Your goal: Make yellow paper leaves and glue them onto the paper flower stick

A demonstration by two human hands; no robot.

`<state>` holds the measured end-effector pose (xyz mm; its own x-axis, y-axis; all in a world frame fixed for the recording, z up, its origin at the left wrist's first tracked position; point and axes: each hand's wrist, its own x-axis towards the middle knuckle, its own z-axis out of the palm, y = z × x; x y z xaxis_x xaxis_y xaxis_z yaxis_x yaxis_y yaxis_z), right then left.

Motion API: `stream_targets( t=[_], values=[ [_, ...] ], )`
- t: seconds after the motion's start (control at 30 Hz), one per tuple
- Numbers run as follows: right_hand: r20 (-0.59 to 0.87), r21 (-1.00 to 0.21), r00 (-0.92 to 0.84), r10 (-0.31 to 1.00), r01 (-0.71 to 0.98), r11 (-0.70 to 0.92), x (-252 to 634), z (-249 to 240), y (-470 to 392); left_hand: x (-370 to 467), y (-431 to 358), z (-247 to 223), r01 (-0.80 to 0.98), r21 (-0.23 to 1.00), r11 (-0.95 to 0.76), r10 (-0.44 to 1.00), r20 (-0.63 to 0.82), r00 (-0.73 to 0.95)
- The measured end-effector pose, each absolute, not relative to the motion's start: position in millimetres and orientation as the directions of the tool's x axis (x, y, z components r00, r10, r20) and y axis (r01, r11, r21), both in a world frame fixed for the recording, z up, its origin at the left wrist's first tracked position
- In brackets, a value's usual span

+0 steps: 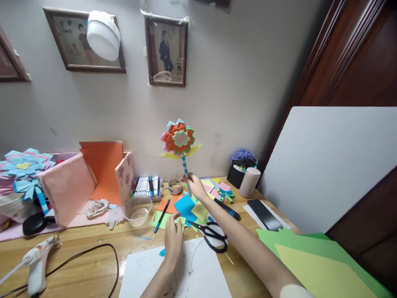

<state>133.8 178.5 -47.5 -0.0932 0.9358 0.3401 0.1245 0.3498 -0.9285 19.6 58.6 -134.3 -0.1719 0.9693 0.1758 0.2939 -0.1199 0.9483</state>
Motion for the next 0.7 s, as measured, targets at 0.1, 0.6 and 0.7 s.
stream_targets(
  t=[0.1, 0.6, 0.7],
  values=[
    [0.345, -0.918, -0.099, 0.933, 0.173, 0.358, 115.9, -38.9, 238.3, 19.3, 57.1, -152.8, 0.380, 0.916, -0.127, 0.955, 0.216, -0.202],
    [0.253, -0.908, -0.069, 0.965, 0.328, 0.261, 59.8, -104.9, 281.9, 18.4, 58.3, -158.2, 0.445, 0.887, -0.121, 0.964, 0.212, -0.161],
    [0.252, -0.897, -0.056, 0.966, 0.362, 0.255, 61.9, -112.8, 273.8, 18.8, 57.7, -158.1, 0.424, 0.897, -0.121, 0.965, 0.207, -0.164]
  ],
)
